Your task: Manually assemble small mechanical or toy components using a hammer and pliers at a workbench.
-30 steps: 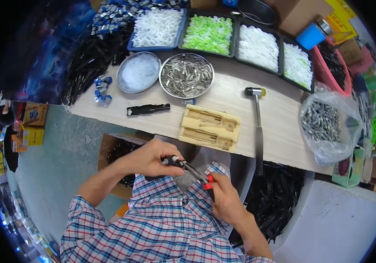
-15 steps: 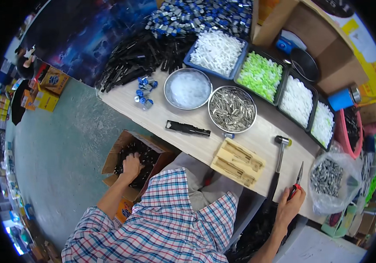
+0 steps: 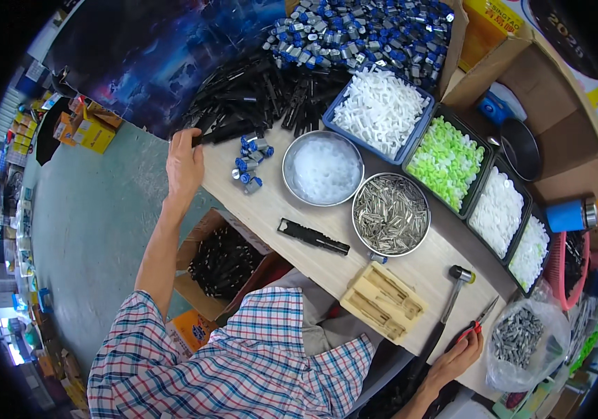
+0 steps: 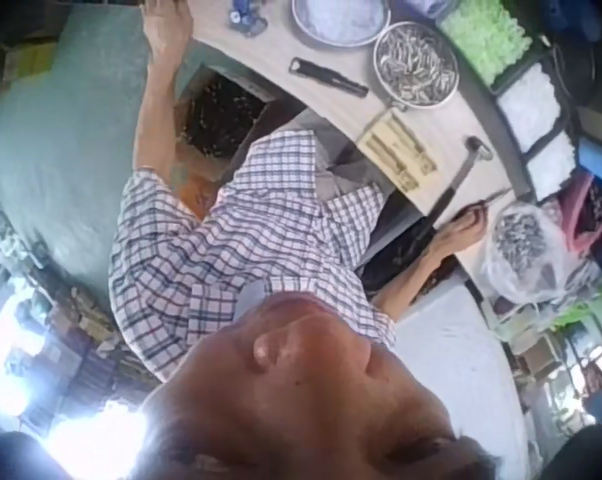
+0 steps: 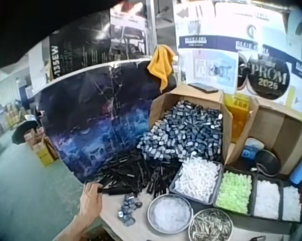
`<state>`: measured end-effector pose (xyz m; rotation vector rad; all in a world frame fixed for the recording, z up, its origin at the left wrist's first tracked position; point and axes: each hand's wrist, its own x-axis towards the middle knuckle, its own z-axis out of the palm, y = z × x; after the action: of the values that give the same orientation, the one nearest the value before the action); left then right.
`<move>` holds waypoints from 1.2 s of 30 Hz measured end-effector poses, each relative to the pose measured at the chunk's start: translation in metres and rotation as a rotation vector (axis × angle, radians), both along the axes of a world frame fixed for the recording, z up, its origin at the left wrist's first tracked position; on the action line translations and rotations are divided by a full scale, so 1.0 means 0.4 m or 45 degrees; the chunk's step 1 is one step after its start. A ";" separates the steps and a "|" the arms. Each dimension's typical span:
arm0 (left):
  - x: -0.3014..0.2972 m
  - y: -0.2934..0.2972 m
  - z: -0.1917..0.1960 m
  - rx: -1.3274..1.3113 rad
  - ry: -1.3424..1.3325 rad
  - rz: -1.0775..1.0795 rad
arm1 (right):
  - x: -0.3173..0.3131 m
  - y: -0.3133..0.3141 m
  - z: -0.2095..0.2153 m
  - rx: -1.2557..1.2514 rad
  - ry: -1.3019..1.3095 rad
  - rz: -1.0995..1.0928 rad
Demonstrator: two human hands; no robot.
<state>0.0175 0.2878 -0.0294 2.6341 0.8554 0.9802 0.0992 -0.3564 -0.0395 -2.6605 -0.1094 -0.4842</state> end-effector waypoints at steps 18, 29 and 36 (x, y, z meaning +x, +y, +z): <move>-0.077 0.008 0.128 -0.090 -0.400 0.062 | -0.002 0.010 -0.001 0.071 -0.042 -0.080; -0.047 -0.519 0.131 -2.236 -0.865 -0.490 | -0.171 0.311 0.112 1.101 0.053 0.525; -0.077 -0.821 0.149 -2.977 -0.178 -0.746 | -0.166 0.464 0.187 1.866 0.422 0.542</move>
<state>-0.0132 -0.0405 0.0301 0.5577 0.4000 -0.2433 0.0327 -0.1708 0.0352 -1.1846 -0.1374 0.0736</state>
